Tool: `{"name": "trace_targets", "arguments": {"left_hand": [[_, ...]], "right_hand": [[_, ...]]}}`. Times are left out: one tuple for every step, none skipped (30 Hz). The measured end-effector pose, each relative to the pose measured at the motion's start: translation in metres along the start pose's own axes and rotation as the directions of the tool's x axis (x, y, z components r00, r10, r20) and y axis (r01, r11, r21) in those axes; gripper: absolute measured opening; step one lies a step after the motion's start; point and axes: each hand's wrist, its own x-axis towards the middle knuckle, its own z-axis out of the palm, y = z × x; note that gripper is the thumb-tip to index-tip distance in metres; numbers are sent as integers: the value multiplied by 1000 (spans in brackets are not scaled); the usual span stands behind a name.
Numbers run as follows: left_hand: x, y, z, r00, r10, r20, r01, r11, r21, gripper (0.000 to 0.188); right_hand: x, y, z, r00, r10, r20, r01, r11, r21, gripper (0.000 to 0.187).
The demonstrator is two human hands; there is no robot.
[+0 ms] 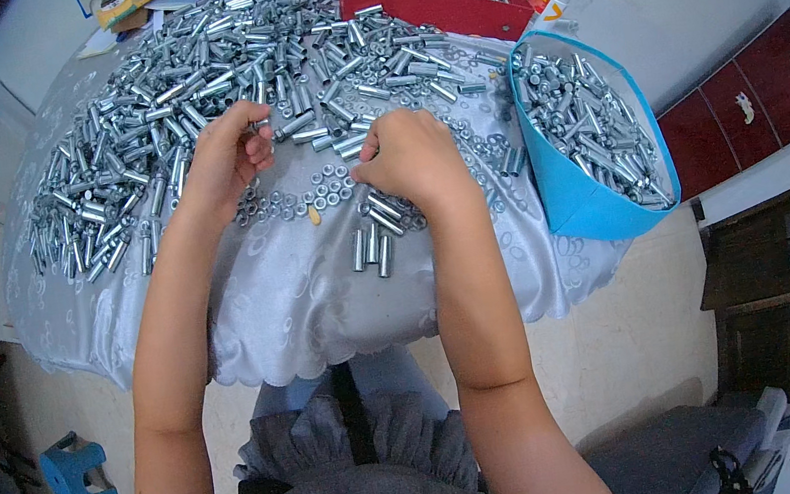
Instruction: The person repeatedly picks up cylindrical metal fasteners and small washers from a large pile on a table. They thread the washers onto the fasteners by hand and place the assembled units into a blue container. The process is continuous and repetitive throughout the clip.
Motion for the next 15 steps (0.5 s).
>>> {"name": "trace_targets", "arguments": {"left_hand": [[0,0,-1,1000,-11,11,11,1000,18,19],[1,0,-3,999,-23,22,22,999,35,18],[2,-1,-4,999,-34,34,33,998,52,16],[1,0,-3,999,-34,31,32,998,47,16],[0,0,-1,999,-33,28,32,999,43,15],[0,0,-1,999,-33,25,32,999,40,15],[0,0,-1,999,-34,28,33,999,42,15],[1,0,-2,999,-35,31,34,998,44,15],[2,-1,-3,999,-36,33,35,998,45,15],[3,-2,-4,999,-37,35,36,999,35,16],[4,-3,-5,999,-38,38,37,999,24,16],[5,-3,-5,998,-38,43,38,999,13,16],[4,-3,-4,998,-39,39,38,999,20,16],[1,-2,-2,999,-39,35,39,999,27,16],[0,-2,-1,999,-40,31,39,999,36,17]], "right_hand": [[0,0,-1,1000,0,1,0,1000,-18,27],[0,0,-1,1000,-4,10,4,1000,-21,26],[0,0,-1,1000,-8,19,9,1000,-26,26],[1,1,-1,1000,-12,28,13,999,-32,26],[1,4,0,1000,-17,25,17,1000,-5,23],[2,8,2,1000,-22,23,21,999,25,21],[2,11,2,999,-27,20,25,998,54,18],[2,11,1,1000,-14,20,13,999,49,18],[0,11,0,1000,-2,21,1,999,45,18],[-1,10,-1,1000,10,23,-11,999,41,18],[0,10,0,1000,-5,21,5,999,34,18],[1,10,1,1000,-20,18,20,999,25,18],[1,9,1,999,-35,15,34,999,17,18],[1,8,1,999,-36,3,36,999,3,19],[1,7,2,999,-36,-9,36,999,-9,20]]}}
